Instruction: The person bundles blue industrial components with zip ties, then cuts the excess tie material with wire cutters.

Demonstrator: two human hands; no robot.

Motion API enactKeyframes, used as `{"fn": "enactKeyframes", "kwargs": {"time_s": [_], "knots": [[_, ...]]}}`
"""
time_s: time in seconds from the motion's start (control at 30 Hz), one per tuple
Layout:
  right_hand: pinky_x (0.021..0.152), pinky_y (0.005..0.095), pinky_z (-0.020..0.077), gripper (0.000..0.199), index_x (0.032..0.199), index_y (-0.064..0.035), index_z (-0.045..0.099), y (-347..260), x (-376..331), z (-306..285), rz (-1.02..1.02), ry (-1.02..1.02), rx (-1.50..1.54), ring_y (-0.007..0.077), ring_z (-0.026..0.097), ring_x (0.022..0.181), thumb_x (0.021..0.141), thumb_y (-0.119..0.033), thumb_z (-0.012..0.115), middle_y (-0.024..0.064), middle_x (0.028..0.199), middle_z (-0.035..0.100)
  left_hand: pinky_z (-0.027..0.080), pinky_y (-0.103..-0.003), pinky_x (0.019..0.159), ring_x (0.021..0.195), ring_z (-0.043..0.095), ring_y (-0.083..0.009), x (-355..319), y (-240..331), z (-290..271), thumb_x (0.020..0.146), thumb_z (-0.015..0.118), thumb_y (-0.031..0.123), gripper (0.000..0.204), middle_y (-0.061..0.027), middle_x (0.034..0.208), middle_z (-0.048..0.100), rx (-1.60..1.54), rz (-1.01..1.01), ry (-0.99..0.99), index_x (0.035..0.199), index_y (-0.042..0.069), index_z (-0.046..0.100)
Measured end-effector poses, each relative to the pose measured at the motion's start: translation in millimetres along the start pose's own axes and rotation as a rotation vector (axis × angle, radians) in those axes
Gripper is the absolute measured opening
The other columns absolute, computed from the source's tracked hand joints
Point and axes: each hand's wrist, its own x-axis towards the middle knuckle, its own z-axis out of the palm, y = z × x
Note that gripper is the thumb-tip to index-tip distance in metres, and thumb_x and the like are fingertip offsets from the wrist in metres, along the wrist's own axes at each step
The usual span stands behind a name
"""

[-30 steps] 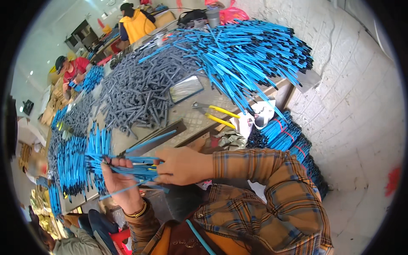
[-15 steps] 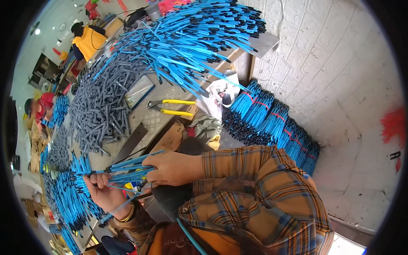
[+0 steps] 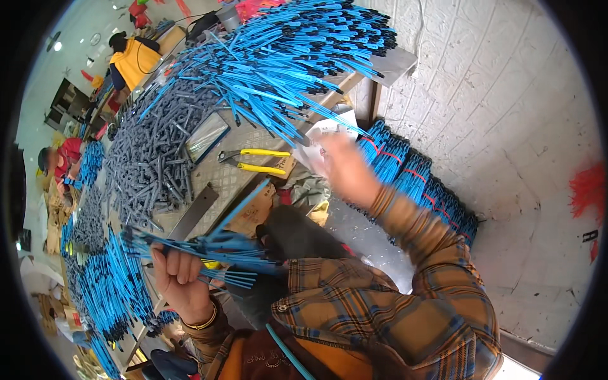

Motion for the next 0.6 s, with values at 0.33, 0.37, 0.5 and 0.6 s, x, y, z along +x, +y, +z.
{"fn": "enactKeyframes", "kwargs": {"time_s": [0.33, 0.37, 0.5, 0.6], "knots": [[0.059, 0.0375, 0.0488, 0.034, 0.115, -0.0053, 0.051, 84, -31, -23, -0.009, 0.096, -0.271, 0.0339, 0.059, 0.067, 0.083, -0.011, 0.057, 0.0174, 0.086, 0.06, 0.041, -0.024, 0.053, 0.06, 0.054, -0.0143, -10, 6, -15, 0.09, 0.049, 0.011, 0.017, -0.0142, 0.084, 0.061, -0.045, -0.281, -0.247, 0.105, 0.003, 0.053], [0.059, 0.0375, 0.0488, 0.034, 0.115, -0.0053, 0.051, 80, -42, -29, -0.015, 0.093, -0.27, 0.0339, 0.059, 0.067, 0.083, -0.011, 0.057, 0.0174, 0.086, 0.06, 0.043, -0.027, 0.06, 0.069, 0.056, -0.018, -10, 7, -12, 0.09, 0.049, 0.01, 0.02, -0.0161, 0.089, 0.061, 0.021, -0.27, -0.177, 0.108, 0.003, 0.052], [0.058, 0.0308, 0.0471, 0.032, 0.118, -0.0038, 0.05, 50, -68, -37, 0.062, 0.026, -0.035, 0.0241, 0.058, 0.062, 0.087, -0.008, 0.051, 0.0135, 0.079, 0.061, 0.046, -0.038, 0.081, 0.094, 0.059, -0.0287, -6, 4, -3, 0.09, 0.047, 0.01, 0.025, -0.0207, 0.106, 0.058, 0.177, -0.23, -0.054, 0.114, 0.003, 0.051], [0.055, 0.0269, 0.0443, 0.032, 0.12, -0.0037, 0.049, 14, -63, -35, 0.128, -0.12, 0.224, 0.0147, 0.054, 0.058, 0.089, -0.009, 0.046, 0.0096, 0.076, 0.061, 0.04, -0.048, 0.094, 0.108, 0.053, -0.0349, 3, -2, -1, 0.091, 0.047, 0.011, 0.024, -0.0225, 0.119, 0.053, 0.23, -0.174, -0.067, 0.113, 0.004, 0.05]]}}
